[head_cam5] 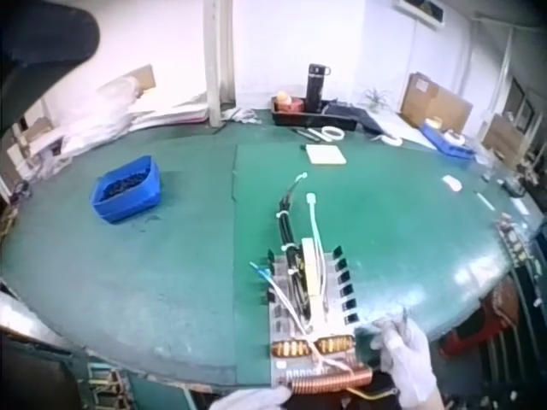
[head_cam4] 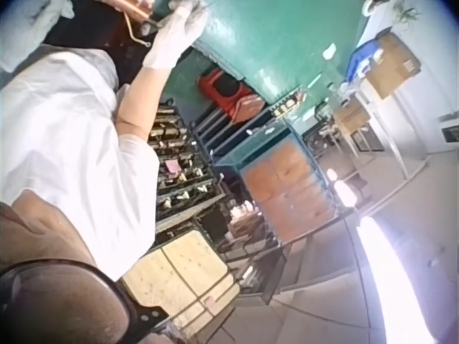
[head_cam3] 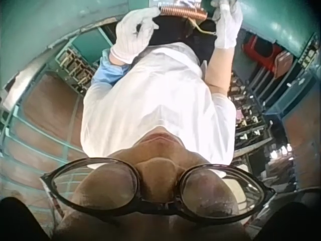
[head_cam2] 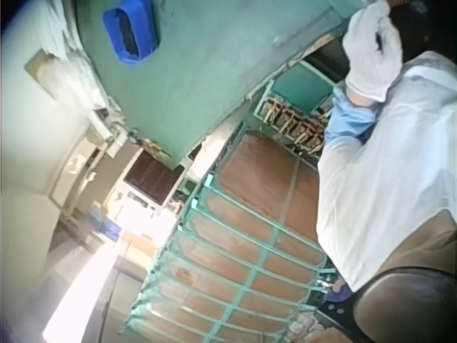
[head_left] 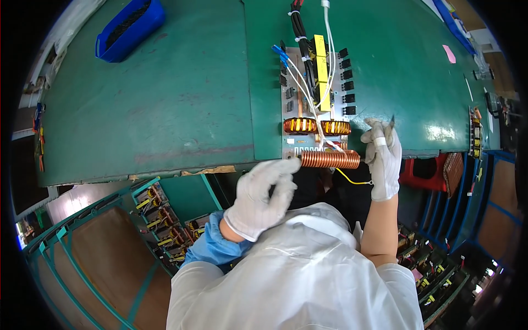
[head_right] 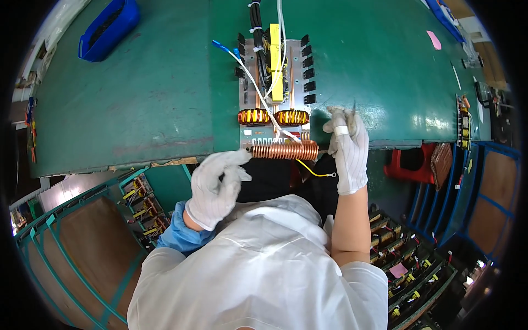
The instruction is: The person assembles electronic components by hand, connecting pcb boards, wiring harnesses, and transformers, then placing the assembled units into electronic racks.
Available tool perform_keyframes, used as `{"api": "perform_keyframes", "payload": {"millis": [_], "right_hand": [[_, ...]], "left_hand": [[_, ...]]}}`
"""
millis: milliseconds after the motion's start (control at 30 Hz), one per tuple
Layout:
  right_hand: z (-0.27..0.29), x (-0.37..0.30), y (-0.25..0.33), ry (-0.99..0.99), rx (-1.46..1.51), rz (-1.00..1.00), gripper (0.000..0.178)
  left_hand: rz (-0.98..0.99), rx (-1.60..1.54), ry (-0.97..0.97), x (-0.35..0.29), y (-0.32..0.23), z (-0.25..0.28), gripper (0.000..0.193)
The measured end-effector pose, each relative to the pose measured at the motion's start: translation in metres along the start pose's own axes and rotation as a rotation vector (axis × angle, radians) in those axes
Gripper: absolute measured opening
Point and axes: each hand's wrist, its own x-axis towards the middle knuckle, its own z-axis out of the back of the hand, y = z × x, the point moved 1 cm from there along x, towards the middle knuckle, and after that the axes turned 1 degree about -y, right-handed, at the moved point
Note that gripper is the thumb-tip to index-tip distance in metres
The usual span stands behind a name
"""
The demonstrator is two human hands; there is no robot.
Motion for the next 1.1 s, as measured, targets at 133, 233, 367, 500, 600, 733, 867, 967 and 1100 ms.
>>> {"api": "perform_keyframes", "payload": {"millis": [133, 233, 367, 500, 600, 733, 867, 967, 1100], "right_hand": [[0.003, 0.0, -0.001, 0.08, -0.048, -0.013, 0.036], [0.007, 0.0, 0.001, 0.099, 0.002, -0.017, 0.036], [0.014, -0.007, 0.005, 0.077, 0.115, -0.024, 0.038], [0.027, -0.014, -0.006, 0.051, 0.16, -0.039, 0.039], [0.033, -0.016, -0.006, 0.026, 0.198, -0.02, 0.039], [0.046, -0.006, -0.004, -0.014, 0.238, -0.013, 0.042], [0.037, 0.004, 0.021, -0.026, 0.167, 0.008, 0.045], [0.015, 0.029, 0.023, 0.142, 0.193, 0.025, 0.051], [0.003, 0.08, 0.036, 0.096, 0.06, 0.071, 0.052]], "left_hand": [[-0.332, 0.205, 0.085, 0.012, -0.026, -0.035, 0.038], [-0.481, 0.547, 0.047, 0.03, -0.02, -0.069, 0.046], [-0.449, 0.782, 0.034, 0.04, -0.01, -0.088, 0.055], [-0.433, 0.859, 0.084, 0.046, -0.012, -0.085, 0.041], [-0.495, 0.807, -0.006, 0.052, -0.008, -0.065, 0.036], [-0.756, 0.634, 0.079, 0.066, -0.031, 0.023, 0.024], [-0.734, 0.58, 0.343, 0.054, -0.036, 0.081, 0.029], [-0.639, 0.632, 0.31, 0.038, -0.001, 0.094, 0.034], [-0.548, 0.747, -0.038, 0.025, -0.004, 0.067, 0.02]]}}
